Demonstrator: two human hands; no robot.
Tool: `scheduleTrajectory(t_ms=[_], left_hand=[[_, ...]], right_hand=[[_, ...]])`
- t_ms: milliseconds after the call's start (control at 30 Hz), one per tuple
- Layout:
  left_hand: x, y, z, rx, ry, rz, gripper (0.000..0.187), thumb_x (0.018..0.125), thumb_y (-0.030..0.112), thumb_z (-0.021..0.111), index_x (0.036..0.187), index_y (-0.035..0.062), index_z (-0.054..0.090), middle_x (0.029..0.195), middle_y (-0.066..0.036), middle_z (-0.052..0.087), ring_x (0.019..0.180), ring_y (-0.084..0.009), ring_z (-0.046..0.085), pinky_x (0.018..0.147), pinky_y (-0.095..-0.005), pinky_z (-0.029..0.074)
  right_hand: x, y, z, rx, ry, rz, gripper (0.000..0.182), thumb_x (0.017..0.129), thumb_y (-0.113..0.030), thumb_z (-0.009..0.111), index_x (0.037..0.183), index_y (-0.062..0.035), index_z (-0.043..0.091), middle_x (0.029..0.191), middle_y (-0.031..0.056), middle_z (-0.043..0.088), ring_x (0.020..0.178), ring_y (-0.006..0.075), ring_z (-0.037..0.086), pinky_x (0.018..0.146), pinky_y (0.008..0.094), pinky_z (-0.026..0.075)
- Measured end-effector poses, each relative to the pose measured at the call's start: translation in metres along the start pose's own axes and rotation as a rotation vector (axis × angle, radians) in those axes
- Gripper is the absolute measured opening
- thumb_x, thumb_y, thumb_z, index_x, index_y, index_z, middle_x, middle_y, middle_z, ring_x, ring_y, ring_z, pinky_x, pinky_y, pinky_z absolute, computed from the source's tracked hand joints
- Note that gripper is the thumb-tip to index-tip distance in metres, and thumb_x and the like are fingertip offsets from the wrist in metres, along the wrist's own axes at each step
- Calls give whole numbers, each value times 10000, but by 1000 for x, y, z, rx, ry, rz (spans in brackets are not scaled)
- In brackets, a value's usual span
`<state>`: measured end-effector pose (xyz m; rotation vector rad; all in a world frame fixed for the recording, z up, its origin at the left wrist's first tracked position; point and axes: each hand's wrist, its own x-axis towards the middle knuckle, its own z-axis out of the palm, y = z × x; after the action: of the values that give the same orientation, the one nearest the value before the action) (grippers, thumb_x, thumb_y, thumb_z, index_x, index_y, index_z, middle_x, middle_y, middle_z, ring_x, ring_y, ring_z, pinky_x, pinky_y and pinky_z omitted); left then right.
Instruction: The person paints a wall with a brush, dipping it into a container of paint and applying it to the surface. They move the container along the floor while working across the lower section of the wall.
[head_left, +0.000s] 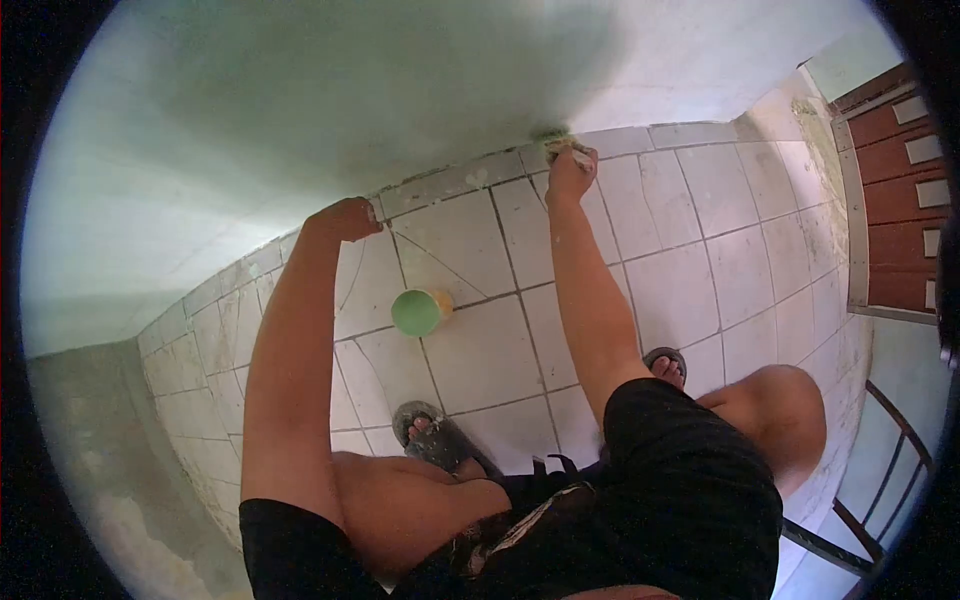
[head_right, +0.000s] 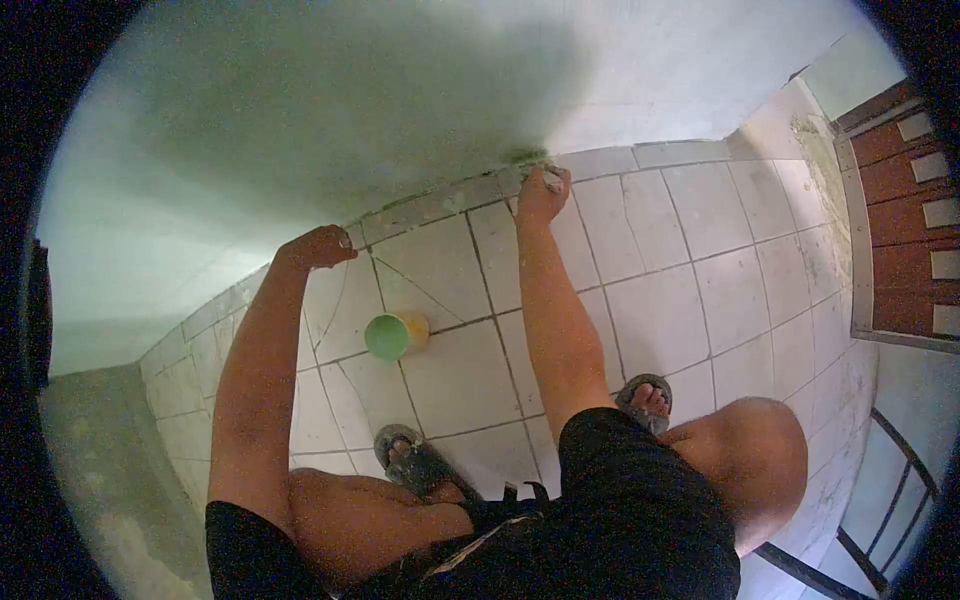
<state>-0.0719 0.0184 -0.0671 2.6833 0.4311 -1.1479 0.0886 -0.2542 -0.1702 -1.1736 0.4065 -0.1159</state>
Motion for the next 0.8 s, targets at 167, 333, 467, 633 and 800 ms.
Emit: scheduleTrajectory(t_ms=[167,333,467,633,800], left_hand=[[3,-10,8,14,153,77,413,772,401,548,792,-4,628,811,-170,624,828,-299,592,775,-399,460],[16,-25,17,-18,5,59,382,784,407,588,907,46,605,693,-110,611,640,-222,600,678,-383,481],[11,-20,13,18,85,71,379,777,407,605,912,54,585,687,-108,608,636,-201,596,648,-373,480],[-7,-1,-10,-93,-116,-105,423,777,426,536,936,41,608,1037,-156,584,1013,-298,530,887,-390,417],[-9,-3,-8,139,41,90,464,775,434,544,1034,50,574,1102,-137,563,1036,-292,520,897,-384,415]], right_hand=[[22,-16,23,27,-49,-160,139,800,-45,534,923,-50,471,909,108,542,774,166,561,653,281,507],[-26,-91,12,582,-212,-107,221,810,-60,528,1009,-95,439,974,102,534,829,206,572,707,308,506],[-16,-37,-2,534,-208,9,249,831,-71,491,1060,-94,399,1077,99,491,976,275,532,813,390,487],[4,39,-28,255,-140,5,228,843,-41,458,1060,-66,392,1070,130,491,955,272,551,761,362,511],[8,54,-51,215,-184,7,218,839,-29,470,1047,-56,412,1017,124,516,884,247,580,714,336,521]])
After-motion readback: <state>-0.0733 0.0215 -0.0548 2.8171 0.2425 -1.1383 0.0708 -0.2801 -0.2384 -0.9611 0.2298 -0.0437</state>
